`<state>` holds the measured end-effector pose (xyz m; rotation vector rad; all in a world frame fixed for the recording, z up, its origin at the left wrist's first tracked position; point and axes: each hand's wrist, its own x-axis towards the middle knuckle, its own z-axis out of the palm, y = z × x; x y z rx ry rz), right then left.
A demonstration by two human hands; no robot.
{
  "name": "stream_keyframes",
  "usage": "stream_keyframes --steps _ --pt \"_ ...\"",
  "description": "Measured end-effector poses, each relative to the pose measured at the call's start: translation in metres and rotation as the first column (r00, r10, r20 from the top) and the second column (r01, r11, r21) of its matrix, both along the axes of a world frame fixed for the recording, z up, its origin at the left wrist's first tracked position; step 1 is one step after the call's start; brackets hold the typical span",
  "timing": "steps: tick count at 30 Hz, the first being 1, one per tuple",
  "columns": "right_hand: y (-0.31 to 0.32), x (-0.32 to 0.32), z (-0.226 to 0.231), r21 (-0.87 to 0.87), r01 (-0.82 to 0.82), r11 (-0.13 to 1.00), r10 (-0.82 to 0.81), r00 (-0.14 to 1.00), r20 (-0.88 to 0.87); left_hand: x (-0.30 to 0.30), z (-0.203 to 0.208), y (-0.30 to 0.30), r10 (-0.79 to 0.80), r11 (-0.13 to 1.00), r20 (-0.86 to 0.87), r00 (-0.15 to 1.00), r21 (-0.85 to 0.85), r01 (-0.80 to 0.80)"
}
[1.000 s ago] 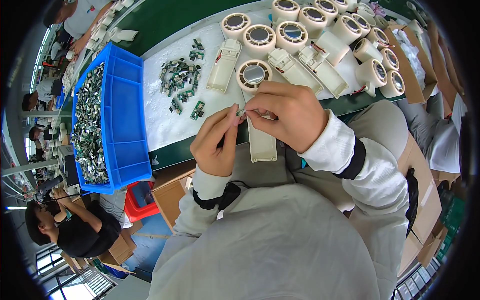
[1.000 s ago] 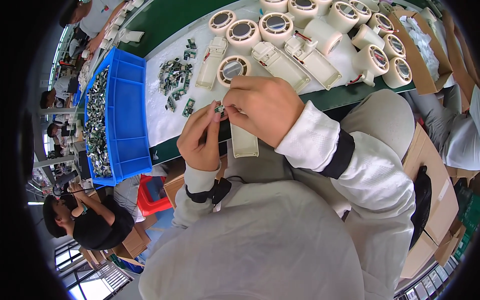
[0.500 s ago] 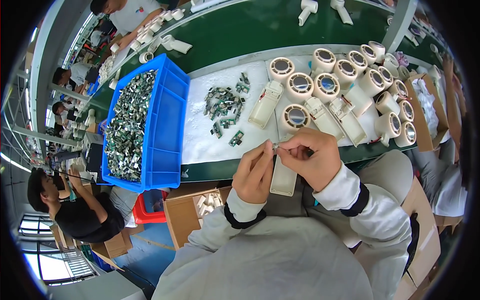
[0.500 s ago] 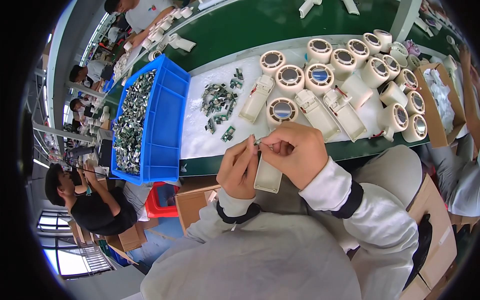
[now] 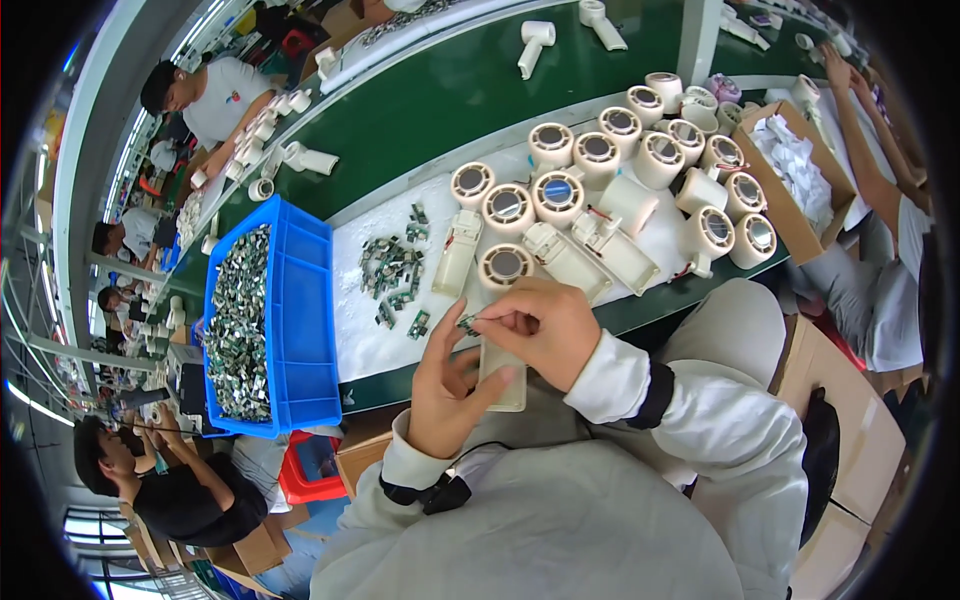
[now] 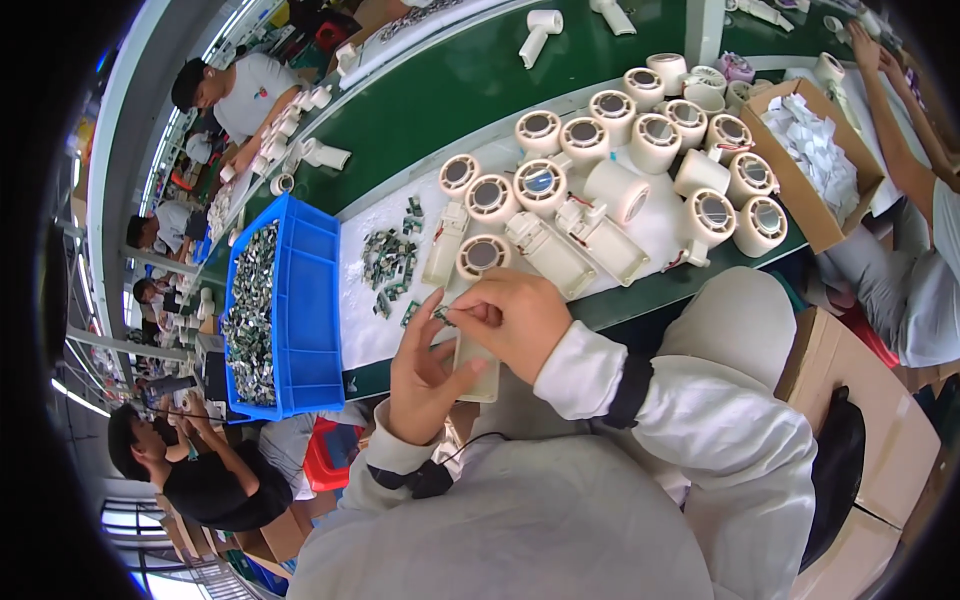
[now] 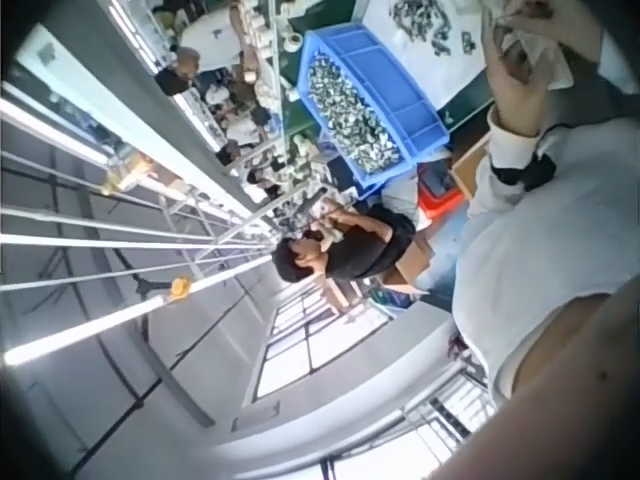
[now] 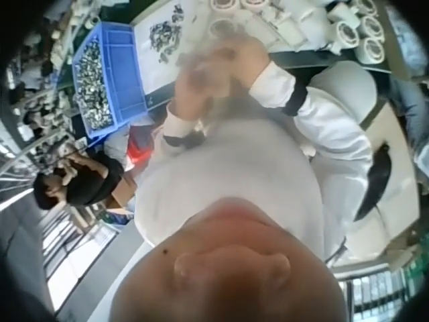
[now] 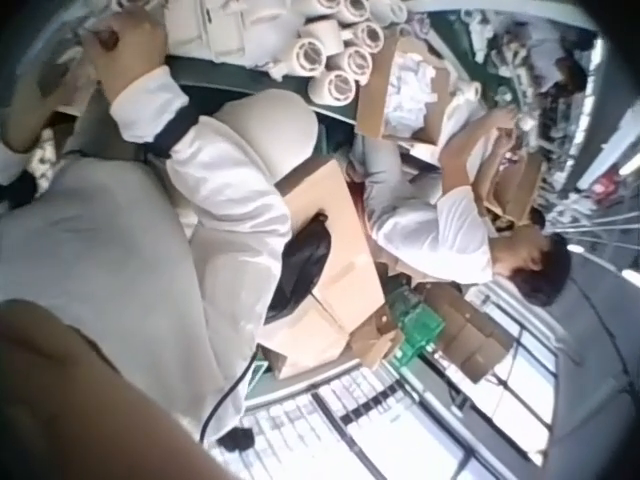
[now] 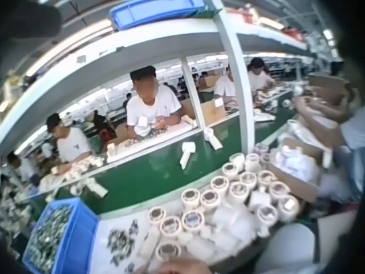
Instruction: Assembling small electronic components and circuit boards into plastic housings on a factory production line.
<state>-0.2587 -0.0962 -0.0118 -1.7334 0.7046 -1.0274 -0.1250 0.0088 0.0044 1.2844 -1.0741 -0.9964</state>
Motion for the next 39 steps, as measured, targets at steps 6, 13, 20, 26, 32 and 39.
stream_keyframes --steps 6,13,20,26,32,39 --pt "0.007 -0.01 0.032 -0.045 0.111 0.993 -0.101 0.979 0.176 0.036 0.044 -0.009 -0.142 0.973 0.01 0.99 0.188 0.137" --pt "0.009 -0.048 0.069 -0.099 0.078 0.992 -0.04 0.942 0.333 0.061 0.109 -0.123 -0.056 0.998 -0.027 0.998 -0.027 0.055" --pt "0.012 -0.053 0.062 -0.098 -0.072 0.993 0.097 0.954 0.285 0.11 0.047 -0.394 -0.021 0.996 0.412 0.911 0.085 -0.015" --pt "-0.001 -0.05 0.048 -0.13 0.033 0.991 0.002 0.965 0.261 0.132 -0.016 -0.522 -0.125 0.992 0.992 0.007 0.124 0.015" --pt "-0.011 -0.042 0.044 -0.152 0.119 0.981 -0.088 0.977 0.194 0.007 0.015 -0.528 -0.129 0.991 0.988 -0.09 0.125 -0.048" --pt "-0.034 -0.042 0.046 -0.234 0.216 0.948 -0.189 0.973 0.133 -0.029 0.002 -0.523 -0.162 0.984 0.978 0.128 0.17 -0.057"
